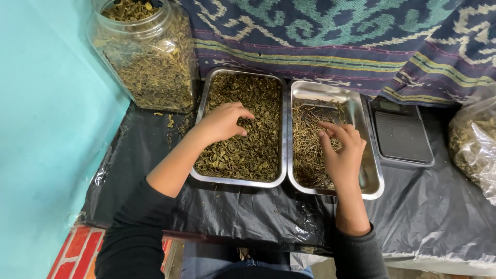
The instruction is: Sorting dried tea leaves by hand to remove stems and debris, transferring them between metal trays.
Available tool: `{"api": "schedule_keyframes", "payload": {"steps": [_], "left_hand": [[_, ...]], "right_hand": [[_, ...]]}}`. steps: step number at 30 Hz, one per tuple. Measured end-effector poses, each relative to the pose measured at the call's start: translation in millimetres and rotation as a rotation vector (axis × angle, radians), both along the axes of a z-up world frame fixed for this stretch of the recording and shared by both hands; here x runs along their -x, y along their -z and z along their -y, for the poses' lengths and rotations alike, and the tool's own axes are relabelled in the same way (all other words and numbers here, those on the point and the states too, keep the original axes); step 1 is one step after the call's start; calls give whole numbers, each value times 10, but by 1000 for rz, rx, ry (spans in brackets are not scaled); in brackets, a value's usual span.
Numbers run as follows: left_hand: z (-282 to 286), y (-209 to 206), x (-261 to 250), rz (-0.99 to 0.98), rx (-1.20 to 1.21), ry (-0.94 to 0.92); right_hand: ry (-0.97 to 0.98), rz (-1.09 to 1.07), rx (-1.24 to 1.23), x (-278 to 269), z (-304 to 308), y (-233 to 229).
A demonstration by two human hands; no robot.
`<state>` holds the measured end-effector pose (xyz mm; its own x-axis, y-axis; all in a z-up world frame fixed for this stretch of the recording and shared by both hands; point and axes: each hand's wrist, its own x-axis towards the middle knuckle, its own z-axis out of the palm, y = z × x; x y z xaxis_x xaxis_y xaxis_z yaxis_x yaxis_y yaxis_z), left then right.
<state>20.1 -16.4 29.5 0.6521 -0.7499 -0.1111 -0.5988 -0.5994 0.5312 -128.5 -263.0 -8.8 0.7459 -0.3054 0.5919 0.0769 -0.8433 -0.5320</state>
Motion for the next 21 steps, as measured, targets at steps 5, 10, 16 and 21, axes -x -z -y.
{"api": "schedule_keyframes", "payload": {"steps": [5, 10, 16, 21], "left_hand": [[40, -55, 83, 19, -60, 57], [135, 214, -29, 82, -54, 41], [159, 280, -185, -59, 127, -57], [83, 161, -277, -471, 498, -86]], "right_hand": [[-22, -3, -39, 18, -106, -99], [-33, 7, -24, 26, -128, -99], [-41, 50, -43, 37, -94, -88], [-47, 74, -46, 43, -78, -80]]}}
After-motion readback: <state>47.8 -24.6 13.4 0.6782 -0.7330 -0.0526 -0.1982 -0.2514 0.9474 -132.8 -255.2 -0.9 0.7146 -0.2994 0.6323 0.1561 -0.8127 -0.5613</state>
